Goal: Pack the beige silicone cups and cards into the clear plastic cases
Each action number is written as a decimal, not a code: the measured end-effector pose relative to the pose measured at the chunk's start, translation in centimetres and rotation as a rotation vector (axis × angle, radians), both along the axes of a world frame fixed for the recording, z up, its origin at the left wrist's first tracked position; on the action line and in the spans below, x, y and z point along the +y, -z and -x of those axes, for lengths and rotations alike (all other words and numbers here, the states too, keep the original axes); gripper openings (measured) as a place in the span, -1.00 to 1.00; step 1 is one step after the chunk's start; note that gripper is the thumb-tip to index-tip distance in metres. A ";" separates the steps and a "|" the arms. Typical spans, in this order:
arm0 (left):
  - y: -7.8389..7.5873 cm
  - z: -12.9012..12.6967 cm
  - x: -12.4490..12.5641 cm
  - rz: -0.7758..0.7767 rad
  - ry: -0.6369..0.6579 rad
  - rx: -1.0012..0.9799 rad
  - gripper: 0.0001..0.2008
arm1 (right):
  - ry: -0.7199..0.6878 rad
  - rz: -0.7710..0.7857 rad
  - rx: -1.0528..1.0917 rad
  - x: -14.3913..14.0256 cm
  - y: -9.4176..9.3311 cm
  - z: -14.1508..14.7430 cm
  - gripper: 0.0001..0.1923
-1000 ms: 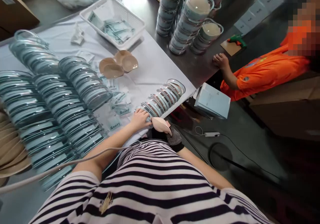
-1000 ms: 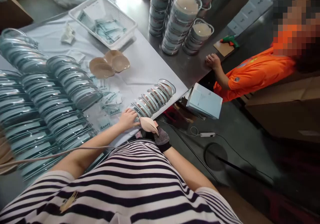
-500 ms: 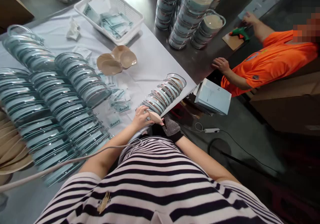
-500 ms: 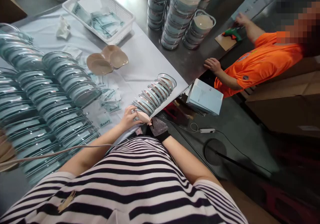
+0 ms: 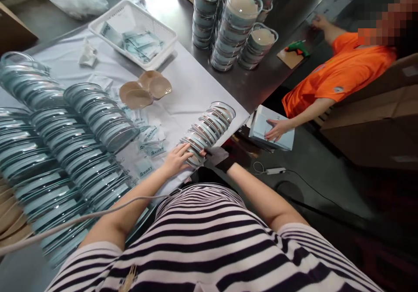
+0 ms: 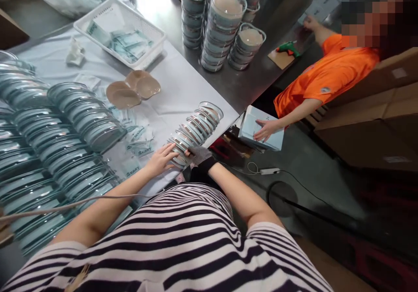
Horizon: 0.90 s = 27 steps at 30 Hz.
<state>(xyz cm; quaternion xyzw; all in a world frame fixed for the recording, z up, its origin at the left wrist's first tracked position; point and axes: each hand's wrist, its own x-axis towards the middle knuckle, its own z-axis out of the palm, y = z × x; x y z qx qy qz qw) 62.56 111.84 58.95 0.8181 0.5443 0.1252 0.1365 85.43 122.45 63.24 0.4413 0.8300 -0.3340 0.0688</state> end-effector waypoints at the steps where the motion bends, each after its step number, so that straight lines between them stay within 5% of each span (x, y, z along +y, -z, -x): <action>1: 0.1 -0.2 0.0 -0.009 -0.020 0.007 -0.45 | 0.106 -0.083 0.093 2.6 -0.5 -0.9 -0.65; 4: 0.7 -1.9 0.0 -0.019 -0.074 0.011 -0.37 | 0.449 -0.365 0.173 11.6 -1.0 -2.3 -0.52; 8: 1.8 -5.2 -1.2 -0.049 -0.110 -0.011 -0.30 | 0.438 -0.319 0.104 18.5 0.9 0.4 -0.47; 12: 1.9 -6.3 -1.8 -0.104 -0.070 -0.136 -0.41 | 0.159 -0.359 0.207 16.2 2.8 5.5 -0.48; 15: 0.5 -4.2 2.4 -0.180 -0.241 -0.260 -0.50 | 0.000 -0.306 0.319 12.9 3.2 8.1 -0.51; 18: -1.0 -0.7 10.2 -0.179 -0.553 -0.337 -0.42 | 0.061 -0.115 0.414 12.4 3.4 8.3 -0.55; 21: -1.6 2.4 16.7 0.108 -0.597 -0.355 -0.48 | 0.283 0.106 0.407 14.9 4.4 6.8 -0.58; 23: -1.6 3.6 18.6 0.303 -0.560 -0.371 -0.51 | 0.336 0.337 0.322 16.9 5.5 5.8 -0.62; 27: -1.3 4.1 18.0 0.453 -0.521 -0.511 -0.43 | 0.189 0.827 0.215 19.3 7.7 5.7 -0.78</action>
